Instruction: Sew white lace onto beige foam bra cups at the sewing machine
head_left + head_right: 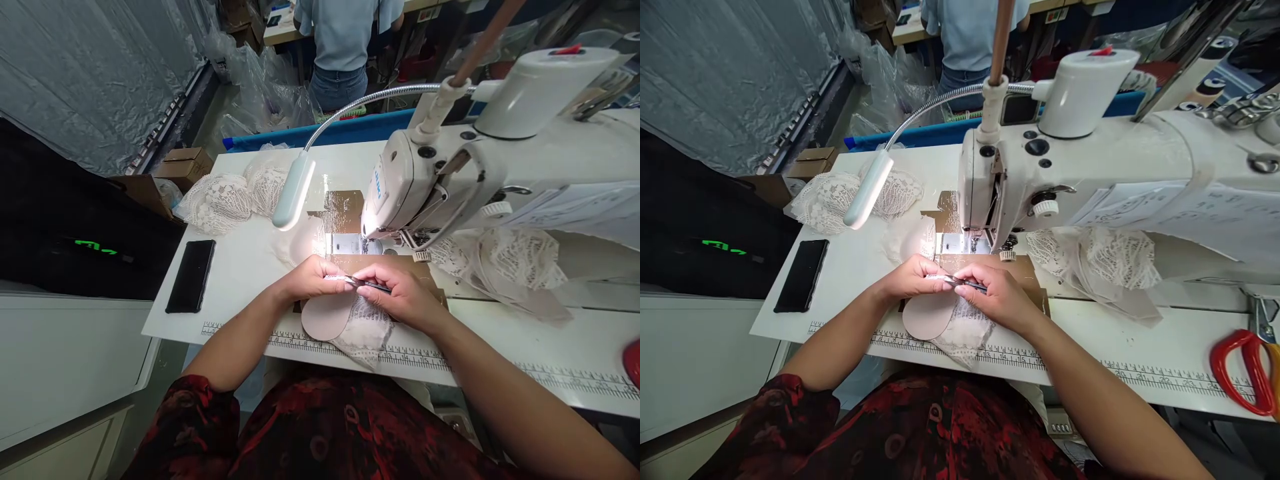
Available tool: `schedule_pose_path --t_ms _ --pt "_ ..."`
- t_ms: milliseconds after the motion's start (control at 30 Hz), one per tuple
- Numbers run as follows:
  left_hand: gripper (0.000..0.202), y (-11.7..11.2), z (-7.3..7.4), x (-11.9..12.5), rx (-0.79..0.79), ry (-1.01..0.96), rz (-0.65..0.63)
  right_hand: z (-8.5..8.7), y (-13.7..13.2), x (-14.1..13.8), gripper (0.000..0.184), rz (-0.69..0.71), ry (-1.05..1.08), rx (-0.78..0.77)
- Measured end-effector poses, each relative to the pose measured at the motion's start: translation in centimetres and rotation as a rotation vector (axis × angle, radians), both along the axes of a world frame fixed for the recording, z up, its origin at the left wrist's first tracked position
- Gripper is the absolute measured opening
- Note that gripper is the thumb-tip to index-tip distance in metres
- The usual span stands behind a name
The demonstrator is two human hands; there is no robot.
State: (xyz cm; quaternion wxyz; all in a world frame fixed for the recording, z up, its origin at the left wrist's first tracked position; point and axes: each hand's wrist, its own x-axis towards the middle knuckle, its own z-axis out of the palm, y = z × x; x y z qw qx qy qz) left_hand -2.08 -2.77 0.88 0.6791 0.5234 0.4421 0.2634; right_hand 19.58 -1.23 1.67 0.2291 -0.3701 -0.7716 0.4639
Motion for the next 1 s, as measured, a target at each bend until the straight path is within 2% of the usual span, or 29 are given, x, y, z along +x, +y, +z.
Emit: schedule_pose_path --t_ms 133,267,333,400,500,567,667,767,833,933,1000 --pt "0.031 0.0 0.0 0.0 -0.019 0.017 0.019 -0.5 0.1 0.1 0.022 -0.024 0.04 -0.013" --pt "0.032 0.0 -0.3 0.2 0.031 0.014 0.009 -1.3 0.3 0.1 0.028 -0.122 0.172 -0.177" --pt "0.032 0.2 -0.4 0.2 0.069 0.01 -0.016 -1.5 0.4 -0.1 0.038 -0.115 0.199 -0.237" --pt "0.032 0.4 -0.2 -0.1 0.122 -0.003 -0.087 -1.4 0.4 -0.2 0.04 -0.057 0.133 -0.213" --pt "0.035 0.6 0.7 -1.2 0.185 0.034 -0.239 -1.0 0.7 0.2 0.02 -0.01 -0.059 -0.104" --pt "0.04 0.7 1.2 -2.1 0.219 0.115 -0.268 -0.8 1.0 0.7 0.017 0.019 -0.142 -0.075" --pt "0.047 0.5 1.6 -2.6 0.327 0.277 -0.189 -0.9 1.3 1.2 0.02 0.077 -0.138 -0.1" --pt "0.051 0.2 1.3 -2.0 0.416 0.35 -0.135 -1.0 1.1 0.5 0.029 -0.004 -0.062 -0.115" --pt "0.053 0.0 1.0 -1.3 0.455 0.328 -0.136 -1.0 0.8 -0.4 0.03 -0.043 -0.066 -0.083" --pt "0.053 -0.2 0.8 -0.7 0.505 0.25 -0.114 -0.9 0.2 -1.3 0.022 0.012 -0.118 0.011" --pt "0.051 -0.4 1.1 -0.9 0.531 0.201 0.001 -0.7 -0.1 -1.3 0.023 0.058 -0.122 0.043"
